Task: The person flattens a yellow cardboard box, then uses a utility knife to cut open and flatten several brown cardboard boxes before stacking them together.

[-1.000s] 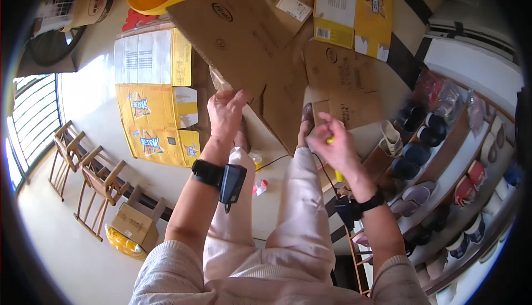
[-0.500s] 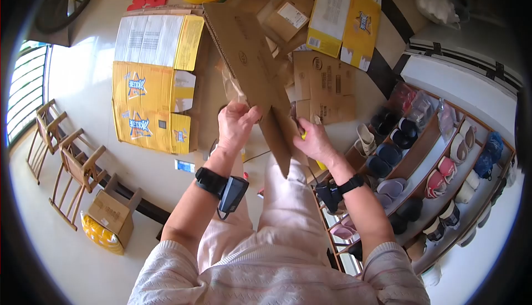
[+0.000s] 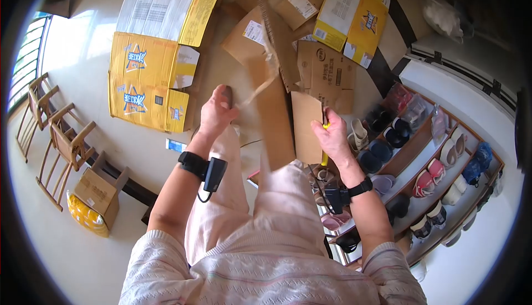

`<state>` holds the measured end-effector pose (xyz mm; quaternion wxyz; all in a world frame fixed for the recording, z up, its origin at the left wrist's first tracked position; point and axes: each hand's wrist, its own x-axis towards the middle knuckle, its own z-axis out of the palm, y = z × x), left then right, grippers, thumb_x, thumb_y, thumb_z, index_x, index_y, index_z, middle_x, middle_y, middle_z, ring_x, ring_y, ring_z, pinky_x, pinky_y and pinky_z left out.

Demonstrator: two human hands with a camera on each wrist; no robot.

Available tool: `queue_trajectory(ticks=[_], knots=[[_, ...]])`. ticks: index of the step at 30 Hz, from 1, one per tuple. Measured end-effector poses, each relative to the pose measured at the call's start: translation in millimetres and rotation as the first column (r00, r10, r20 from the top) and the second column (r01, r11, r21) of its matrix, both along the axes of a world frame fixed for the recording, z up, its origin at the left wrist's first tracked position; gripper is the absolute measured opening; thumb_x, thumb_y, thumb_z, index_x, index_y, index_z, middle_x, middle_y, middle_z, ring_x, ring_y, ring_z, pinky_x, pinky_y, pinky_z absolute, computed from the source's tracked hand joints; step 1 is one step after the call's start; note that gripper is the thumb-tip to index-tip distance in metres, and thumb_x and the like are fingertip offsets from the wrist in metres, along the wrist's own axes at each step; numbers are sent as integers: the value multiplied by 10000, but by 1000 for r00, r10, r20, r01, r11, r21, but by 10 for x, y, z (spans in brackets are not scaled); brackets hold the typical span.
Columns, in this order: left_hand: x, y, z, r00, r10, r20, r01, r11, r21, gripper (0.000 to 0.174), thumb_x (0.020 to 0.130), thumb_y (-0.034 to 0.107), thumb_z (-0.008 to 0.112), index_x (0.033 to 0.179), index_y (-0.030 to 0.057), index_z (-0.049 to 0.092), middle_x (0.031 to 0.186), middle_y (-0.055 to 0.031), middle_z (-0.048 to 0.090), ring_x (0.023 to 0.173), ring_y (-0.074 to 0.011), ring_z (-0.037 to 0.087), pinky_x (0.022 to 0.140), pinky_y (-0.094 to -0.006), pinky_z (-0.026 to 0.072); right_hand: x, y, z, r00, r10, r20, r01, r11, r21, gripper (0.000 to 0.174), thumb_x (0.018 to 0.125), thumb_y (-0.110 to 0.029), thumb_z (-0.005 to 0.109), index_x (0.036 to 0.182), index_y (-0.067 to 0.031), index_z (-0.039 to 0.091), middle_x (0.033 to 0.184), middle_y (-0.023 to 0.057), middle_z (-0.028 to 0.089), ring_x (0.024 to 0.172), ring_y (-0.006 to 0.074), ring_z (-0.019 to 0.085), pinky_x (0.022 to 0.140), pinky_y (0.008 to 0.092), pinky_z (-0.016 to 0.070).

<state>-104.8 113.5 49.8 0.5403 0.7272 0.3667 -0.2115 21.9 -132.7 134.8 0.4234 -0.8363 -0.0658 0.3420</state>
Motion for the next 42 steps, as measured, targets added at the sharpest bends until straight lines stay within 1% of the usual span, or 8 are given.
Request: queue_trajectory(ticks=[4,7,14,16,19,25,34,42], knots=[[119,-128,305,980,-4,198,-62,943,327,602,694,182,671,1232,50,437,1079,-155,558,920,-239,579,739,-348,486,31,97,170,997,-11,73,11,1000,-9,181,753,-40,533,923,15,560,759,134,619,682,180,595,656,285,467],[412,-189,815,897,314,313,-311,949,-61,670,710,265,713,1264,35,416,1094,-149,548,918,-242,553,768,-348,471,41,115,322,996,41,73,-36,996,-78,200,748,-8,512,943,23,538,813,133,614,752,167,578,702,285,454],[764,-434,1443,956,-57,286,47,998,41,944,646,304,702,1343,-69,186,1097,-285,515,985,-364,551,818,-389,474,-158,317,863,965,139,224,-111,985,-135,208,752,-25,514,956,6,548,745,194,592,695,328,614,616,316,468],[747,-366,1494,974,-66,215,74,997,-31,925,645,259,674,1341,-76,165,1059,-297,532,960,-389,561,815,-397,475,-140,323,981,961,139,238,-103,982,-159,203,758,-12,519,958,11,548,754,157,612,695,225,626,637,291,469],[626,-254,1437,960,-26,279,31,999,-15,539,676,110,591,1157,-15,383,812,-183,627,764,-326,619,712,-373,490,-109,207,969,990,10,143,-10,1000,-2,183,776,23,525,958,21,550,817,58,637,761,70,557,713,241,457],[609,-203,1842,862,42,505,69,978,-198,530,657,28,518,1163,-32,369,736,-212,592,717,-389,593,662,-428,476,-9,47,1352,970,-73,231,81,996,-27,195,781,3,551,975,21,559,862,62,648,812,61,562,748,234,448],[670,-303,2326,794,-168,585,253,965,-66,435,665,8,504,1076,-59,378,668,-191,556,643,-352,583,583,-409,459,-402,-486,2029,930,-128,343,213,952,-221,275,807,-33,606,1074,-7,545,807,-8,586,736,39,523,679,192,435],[688,-386,2530,751,-242,614,325,945,-25,604,665,34,520,1222,-74,316,690,-220,573,693,-399,585,631,-433,469,-953,83,3811,921,-233,314,315,917,-245,301,836,-16,564,1130,11,506,877,38,623,654,37,503,583,169,423]])
